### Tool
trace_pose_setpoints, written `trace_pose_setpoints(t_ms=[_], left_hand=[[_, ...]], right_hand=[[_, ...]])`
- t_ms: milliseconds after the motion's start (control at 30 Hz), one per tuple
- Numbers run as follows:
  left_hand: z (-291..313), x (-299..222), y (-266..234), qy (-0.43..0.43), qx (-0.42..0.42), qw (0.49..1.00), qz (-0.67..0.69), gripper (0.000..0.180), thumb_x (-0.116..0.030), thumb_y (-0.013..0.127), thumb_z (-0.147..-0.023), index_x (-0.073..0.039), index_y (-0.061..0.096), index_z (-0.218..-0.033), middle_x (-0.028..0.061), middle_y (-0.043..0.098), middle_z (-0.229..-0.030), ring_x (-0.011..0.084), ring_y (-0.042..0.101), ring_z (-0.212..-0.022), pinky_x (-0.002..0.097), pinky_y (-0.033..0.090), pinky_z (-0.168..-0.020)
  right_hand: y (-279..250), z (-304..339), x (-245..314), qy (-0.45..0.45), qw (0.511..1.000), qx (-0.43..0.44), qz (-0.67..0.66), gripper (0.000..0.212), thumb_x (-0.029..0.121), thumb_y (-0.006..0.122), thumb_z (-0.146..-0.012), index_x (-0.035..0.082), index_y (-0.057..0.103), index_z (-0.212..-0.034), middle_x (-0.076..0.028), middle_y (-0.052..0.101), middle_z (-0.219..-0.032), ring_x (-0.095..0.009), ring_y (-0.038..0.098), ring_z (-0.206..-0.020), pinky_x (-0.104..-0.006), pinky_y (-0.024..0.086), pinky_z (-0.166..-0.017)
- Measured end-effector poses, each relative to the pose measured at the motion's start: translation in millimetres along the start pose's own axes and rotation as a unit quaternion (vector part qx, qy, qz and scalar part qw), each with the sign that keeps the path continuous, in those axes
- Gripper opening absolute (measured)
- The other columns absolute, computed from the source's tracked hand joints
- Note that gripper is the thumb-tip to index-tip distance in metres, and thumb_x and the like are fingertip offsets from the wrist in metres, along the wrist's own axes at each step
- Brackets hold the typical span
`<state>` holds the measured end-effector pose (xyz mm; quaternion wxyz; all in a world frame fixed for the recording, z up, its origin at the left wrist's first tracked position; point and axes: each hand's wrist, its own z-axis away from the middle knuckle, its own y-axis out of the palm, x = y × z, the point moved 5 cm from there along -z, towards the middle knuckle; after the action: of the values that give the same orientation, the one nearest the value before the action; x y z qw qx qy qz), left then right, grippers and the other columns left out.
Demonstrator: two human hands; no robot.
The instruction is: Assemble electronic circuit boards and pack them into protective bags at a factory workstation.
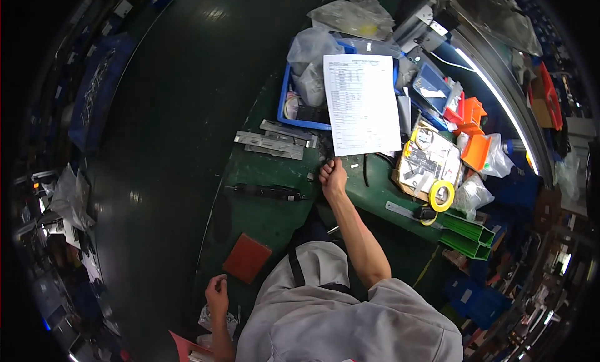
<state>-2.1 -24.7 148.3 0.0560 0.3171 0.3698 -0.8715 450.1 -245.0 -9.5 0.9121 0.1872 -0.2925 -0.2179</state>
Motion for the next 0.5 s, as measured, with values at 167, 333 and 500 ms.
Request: trace_pose_setpoints(t_ms=[167, 333, 500], left_hand=[[10.4, 1.6, 6.7, -0.044, -0.016, 0.999, 0.023, 0.017, -0.005, 0.059, -0.097, 0.002, 0.068, -0.109, 0.0109, 0.072, -0.102, 0.0166, 0.067, -0.096, 0.0287, 0.051, -0.087], [17.2, -4.3, 5.1, -0.057, -0.017, 0.998, 0.000, 0.017, -0.004, 0.059, -0.096, 0.002, 0.069, -0.108, 0.0105, 0.072, -0.100, 0.0161, 0.067, -0.094, 0.0283, 0.051, -0.087], [8.7, -4.2, 3.5, -0.063, -0.002, 0.998, 0.016, 0.017, -0.005, 0.060, -0.096, 0.001, 0.068, -0.110, 0.0110, 0.071, -0.105, 0.0169, 0.068, -0.092, 0.0288, 0.053, -0.083]], right_hand=[[34.9, -16.6, -19.5, -0.023, 0.996, 0.001, -0.084, 0.044, 0.047, 0.054, -0.101, 0.019, 0.039, -0.070, 0.005, 0.031, -0.058, -0.010, 0.024, -0.045, -0.0270, 0.016, -0.041], [55.3, -18.0, -28.4, -0.098, 0.994, -0.023, 0.040, 0.053, 0.049, 0.056, -0.099, 0.019, 0.035, -0.061, 0.003, 0.034, -0.052, -0.012, 0.030, -0.043, -0.0268, 0.018, -0.042], [54.8, -27.8, -27.7, -0.242, 0.966, 0.005, 0.088, 0.056, 0.033, 0.057, -0.101, 0.013, 0.035, -0.054, -0.003, 0.042, -0.053, -0.014, 0.042, -0.047, -0.0300, 0.029, -0.044]])
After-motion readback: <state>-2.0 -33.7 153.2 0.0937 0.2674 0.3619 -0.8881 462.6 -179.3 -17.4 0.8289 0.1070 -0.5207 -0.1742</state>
